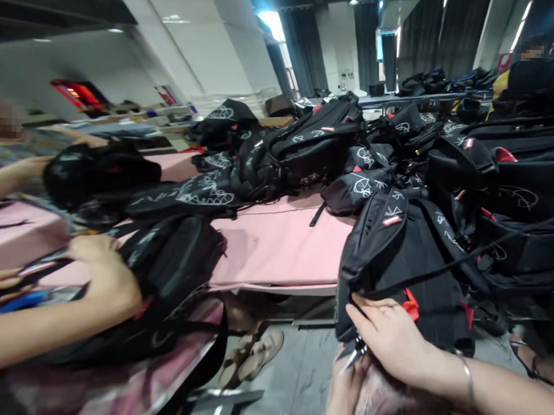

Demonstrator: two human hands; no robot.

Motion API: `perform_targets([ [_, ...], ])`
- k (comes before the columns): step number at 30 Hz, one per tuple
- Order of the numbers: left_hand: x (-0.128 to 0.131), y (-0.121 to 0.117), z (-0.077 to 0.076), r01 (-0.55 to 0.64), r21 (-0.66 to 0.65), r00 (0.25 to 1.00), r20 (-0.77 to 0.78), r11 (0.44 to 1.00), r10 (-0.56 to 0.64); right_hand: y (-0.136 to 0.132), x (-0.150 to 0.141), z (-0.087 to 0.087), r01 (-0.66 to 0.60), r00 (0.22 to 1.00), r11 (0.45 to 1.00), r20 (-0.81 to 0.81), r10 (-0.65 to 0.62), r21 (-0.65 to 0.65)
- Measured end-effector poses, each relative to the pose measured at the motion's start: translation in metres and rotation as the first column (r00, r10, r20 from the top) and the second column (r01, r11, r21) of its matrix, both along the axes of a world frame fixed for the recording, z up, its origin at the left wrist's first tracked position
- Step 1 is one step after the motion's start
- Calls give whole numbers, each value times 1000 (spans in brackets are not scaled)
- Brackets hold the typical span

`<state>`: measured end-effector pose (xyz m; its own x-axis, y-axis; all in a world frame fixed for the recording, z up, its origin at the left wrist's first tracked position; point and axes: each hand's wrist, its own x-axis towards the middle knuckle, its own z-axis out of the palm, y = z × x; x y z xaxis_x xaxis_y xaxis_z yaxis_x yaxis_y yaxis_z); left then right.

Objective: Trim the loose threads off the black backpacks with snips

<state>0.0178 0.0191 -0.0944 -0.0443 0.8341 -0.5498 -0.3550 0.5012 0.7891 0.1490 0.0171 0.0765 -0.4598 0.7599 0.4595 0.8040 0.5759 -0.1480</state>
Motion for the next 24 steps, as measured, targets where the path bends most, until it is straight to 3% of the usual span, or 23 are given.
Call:
perform_targets([
  [2,-29,1,-3,-102,-62,994,24,993,104,5,-16,-31,-31,991,988,126,51,-149],
  [4,-61,-2,-1,-195,-104,976,73,975,203,5,-20,-56,-85,978,972,166,123,-219],
  [8,-98,-8,14,-286,-43,953,92,957,289,1,-6,-77,-164,984,958,31,176,-237],
  [11,-97,5,24,-287,99,958,18,953,287,-6,6,-75,-223,973,929,-123,195,-296],
  [16,-80,55,31,-209,328,942,-187,921,280,-23,20,-66,-269,932,880,-336,135,-392],
  [20,-69,90,35,-87,343,960,-221,935,170,-38,38,-73,-130,937,876,-347,-45,-465],
  [24,-68,96,46,-17,376,960,-252,927,120,-52,59,-91,8,957,880,-251,-144,-475],
])
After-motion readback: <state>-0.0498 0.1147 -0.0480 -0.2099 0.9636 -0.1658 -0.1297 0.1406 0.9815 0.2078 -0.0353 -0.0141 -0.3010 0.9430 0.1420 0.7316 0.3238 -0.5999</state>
